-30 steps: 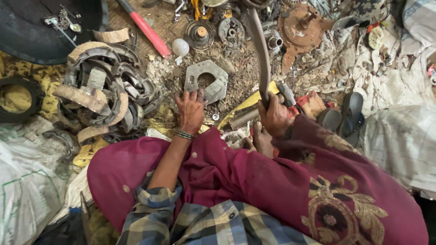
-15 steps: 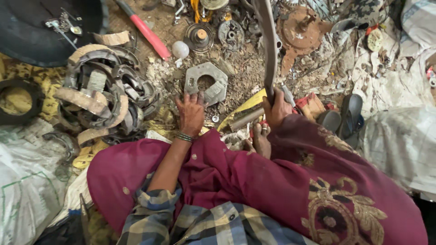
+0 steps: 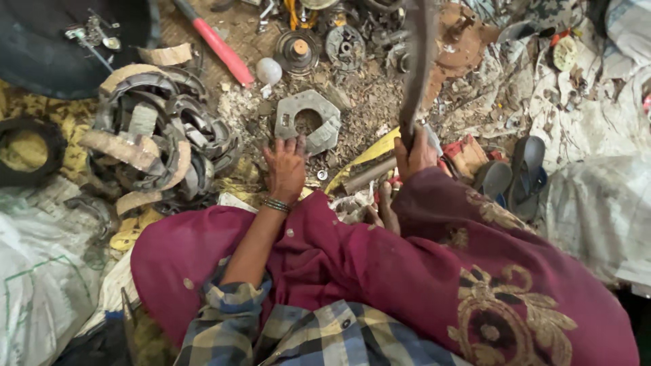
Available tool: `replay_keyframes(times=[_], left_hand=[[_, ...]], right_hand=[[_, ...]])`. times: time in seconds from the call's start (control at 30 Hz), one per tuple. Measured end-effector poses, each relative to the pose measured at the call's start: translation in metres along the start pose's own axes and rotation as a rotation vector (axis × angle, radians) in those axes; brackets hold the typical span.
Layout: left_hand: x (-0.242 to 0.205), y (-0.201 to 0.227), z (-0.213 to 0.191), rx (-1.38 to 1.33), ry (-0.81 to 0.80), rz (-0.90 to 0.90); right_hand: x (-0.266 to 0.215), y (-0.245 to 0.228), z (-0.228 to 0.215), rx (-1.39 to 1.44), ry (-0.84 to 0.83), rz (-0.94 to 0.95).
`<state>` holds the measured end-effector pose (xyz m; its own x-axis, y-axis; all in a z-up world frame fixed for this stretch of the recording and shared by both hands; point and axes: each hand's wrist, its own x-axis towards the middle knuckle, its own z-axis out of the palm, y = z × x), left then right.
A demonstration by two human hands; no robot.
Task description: The person sits on the floor and repeatedly strikes a curved metal piece with a hammer while holding it against a metal anvil. The person adjusts the metal piece's position several times and continues hammering until the end of the clip.
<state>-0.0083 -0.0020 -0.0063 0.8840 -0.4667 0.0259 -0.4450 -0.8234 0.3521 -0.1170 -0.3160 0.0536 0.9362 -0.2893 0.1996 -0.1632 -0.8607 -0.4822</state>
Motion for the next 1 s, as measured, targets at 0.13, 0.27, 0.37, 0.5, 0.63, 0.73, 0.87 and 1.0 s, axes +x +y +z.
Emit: replay_keyframes(times=[0.13,0.27,0.37,0.5,0.63,0.73,0.87,1.0], left_hand=[[0.001,0.0,-0.002,0.079,0.041,0.037],[0.001,0.003,-0.01,0.005,0.029,0.036],[0.001,0.001,-0.014,0.109,0.032,0.048],[-0.003,0.001,-0.008,0.08,0.017,0.042],[0.0,0.0,-0.001,0.108,0.026,0.04],[0.005,-0.004,-0.001,0.101,0.037,0.036],[0.005,-0.006,-0.002,0.054,0.005,-0.004],[0.004,-0.006,-0.001,0.081,0.068,0.003]], right_hand=[[0.004,-0.013,0.023,0.08,-0.036,0.054],[0.003,-0.023,0.044,-0.251,-0.485,-0.073],[0.008,-0.037,0.028,-0.147,-0.342,-0.044],[0.012,-0.05,-0.004,0.001,-0.045,-0.128],[0.001,-0.034,0.021,-0.121,0.234,-0.259],[-0.011,-0.01,0.052,-0.331,-0.459,-0.151],[-0.017,0.004,0.055,-0.26,-0.397,0.16],[-0.028,-0.008,0.025,-0.25,-0.103,0.046]])
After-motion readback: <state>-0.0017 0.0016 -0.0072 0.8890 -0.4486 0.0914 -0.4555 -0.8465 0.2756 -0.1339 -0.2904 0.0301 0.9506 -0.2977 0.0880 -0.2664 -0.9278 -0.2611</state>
